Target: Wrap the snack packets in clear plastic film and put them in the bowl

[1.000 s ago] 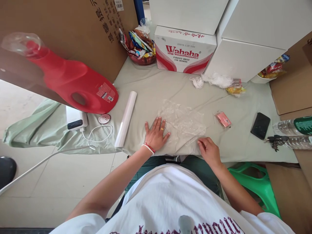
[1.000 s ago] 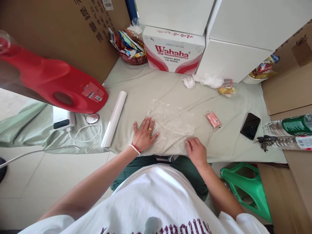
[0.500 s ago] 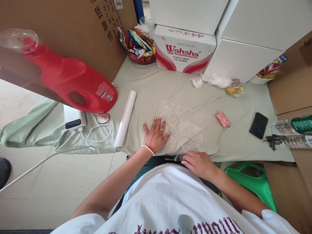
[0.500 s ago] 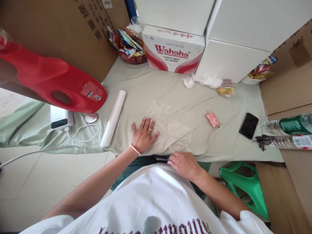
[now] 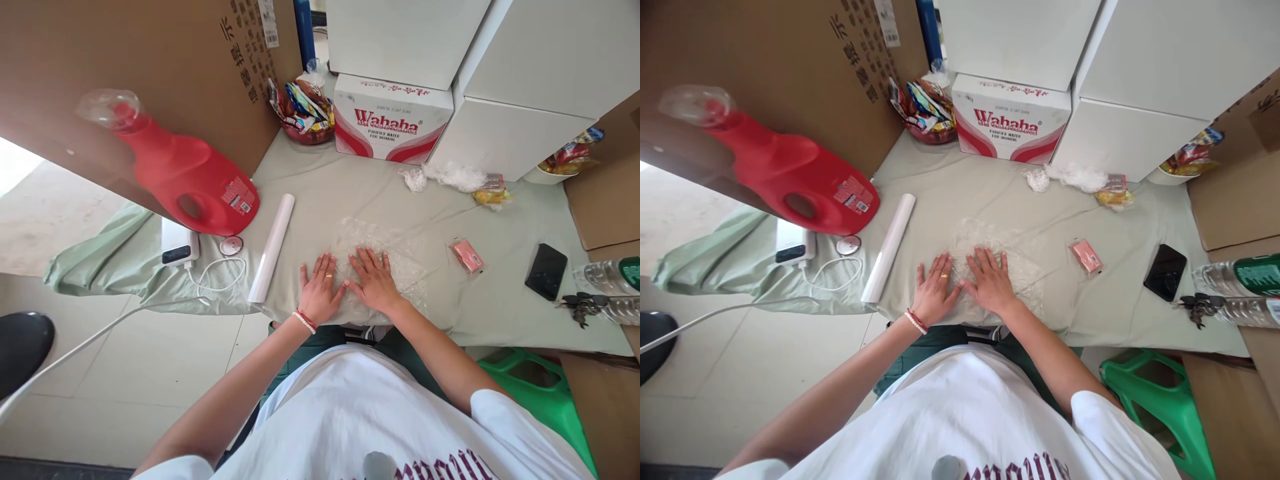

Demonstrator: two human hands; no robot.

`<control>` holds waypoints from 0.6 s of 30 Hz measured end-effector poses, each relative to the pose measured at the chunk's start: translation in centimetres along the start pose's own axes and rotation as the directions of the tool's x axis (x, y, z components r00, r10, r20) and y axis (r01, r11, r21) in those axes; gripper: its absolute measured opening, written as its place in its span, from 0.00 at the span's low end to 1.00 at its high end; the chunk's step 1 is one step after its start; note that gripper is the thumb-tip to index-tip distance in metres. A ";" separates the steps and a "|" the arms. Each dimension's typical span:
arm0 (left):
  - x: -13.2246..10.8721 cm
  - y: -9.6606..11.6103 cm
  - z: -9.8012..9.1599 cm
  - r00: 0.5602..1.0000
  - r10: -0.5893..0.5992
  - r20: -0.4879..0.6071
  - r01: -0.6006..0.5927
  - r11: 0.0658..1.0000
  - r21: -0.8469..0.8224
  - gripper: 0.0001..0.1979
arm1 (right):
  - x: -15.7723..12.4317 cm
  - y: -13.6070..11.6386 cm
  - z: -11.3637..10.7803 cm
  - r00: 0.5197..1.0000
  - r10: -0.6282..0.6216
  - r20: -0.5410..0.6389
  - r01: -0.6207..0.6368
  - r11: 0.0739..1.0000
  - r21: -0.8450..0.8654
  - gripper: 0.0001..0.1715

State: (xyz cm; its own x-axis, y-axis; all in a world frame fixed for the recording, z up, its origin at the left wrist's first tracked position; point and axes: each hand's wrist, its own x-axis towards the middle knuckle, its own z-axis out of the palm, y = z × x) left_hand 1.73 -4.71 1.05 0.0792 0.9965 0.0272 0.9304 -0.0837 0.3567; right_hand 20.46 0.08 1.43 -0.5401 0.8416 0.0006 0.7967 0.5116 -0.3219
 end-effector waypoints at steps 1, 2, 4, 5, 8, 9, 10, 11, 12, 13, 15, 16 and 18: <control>0.1 0.0 -0.4 0.998 -0.003 -0.056 0.003 1.000 0.008 0.33 | 0.0 0.1 0.2 1.000 -0.010 0.009 0.010 1.000 -0.014 0.38; 0.3 0.1 -0.9 0.993 0.016 -0.118 -0.013 1.000 0.022 0.31 | -0.1 0.1 0.3 1.000 -0.021 0.016 0.021 0.999 -0.025 0.39; 1.3 0.6 -1.6 0.972 0.135 -0.194 -0.126 0.990 0.058 0.26 | -0.2 0.1 0.4 0.999 -0.035 0.028 0.036 0.999 -0.037 0.38; 2.1 0.9 -1.8 0.959 0.216 -0.185 -0.207 0.976 0.069 0.25 | -0.2 0.1 0.4 0.999 -0.038 0.034 0.040 0.999 -0.035 0.37; 4.7 1.0 -1.4 0.951 0.303 -0.054 -0.300 0.952 0.056 0.27 | -0.4 0.2 0.1 0.997 -0.066 0.036 0.066 0.998 0.013 0.34; 5.5 0.7 -1.0 0.964 0.267 -0.014 -0.265 0.962 0.056 0.28 | -0.5 0.5 -0.4 0.996 -0.088 0.018 0.087 0.995 0.045 0.33; 6.0 0.3 -0.6 0.975 0.223 0.018 -0.223 0.973 0.065 0.29 | -0.8 1.2 -1.0 0.994 -0.105 -0.019 0.107 0.991 0.080 0.31; 6.3 -0.1 -0.2 0.981 0.187 0.043 -0.190 0.979 0.080 0.30 | -1.3 2.3 -1.8 0.992 -0.103 -0.077 0.111 0.988 0.107 0.28; 6.5 -0.6 0.2 0.984 0.169 0.062 -0.174 0.980 0.096 0.31 | -1.9 3.7 -2.8 0.985 -0.068 -0.157 0.088 0.989 0.121 0.26; 6.5 -1.0 0.4 0.983 0.168 0.078 -0.176 0.978 0.112 0.32 | -2.6 5.5 -3.9 0.968 0.000 -0.251 0.030 0.993 0.116 0.25; 6.3 -1.5 0.7 0.979 0.181 0.096 -0.193 0.972 0.137 0.34 | -4.4 9.9 -5.9 0.877 0.208 -0.433 -0.200 0.978 0.066 0.24; 6.2 -1.6 0.7 0.978 0.184 0.102 -0.197 0.970 0.145 0.35 | -5.4 12.2 -6.7 0.817 0.309 -0.487 -0.339 0.940 0.028 0.25; 6.0 -1.6 0.6 0.975 0.191 0.112 -0.207 0.966 0.153 0.37 | -7.4 16.3 -7.5 0.730 0.498 -0.468 -0.574 0.819 -0.025 0.32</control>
State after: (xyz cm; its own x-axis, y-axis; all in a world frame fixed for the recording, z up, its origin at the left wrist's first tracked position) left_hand 0.94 1.37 0.03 0.2948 0.9555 -0.0101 0.9375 -0.2872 0.1965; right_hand 39.52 3.49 3.29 0.1292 0.9503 0.2833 0.9688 -0.0600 -0.2405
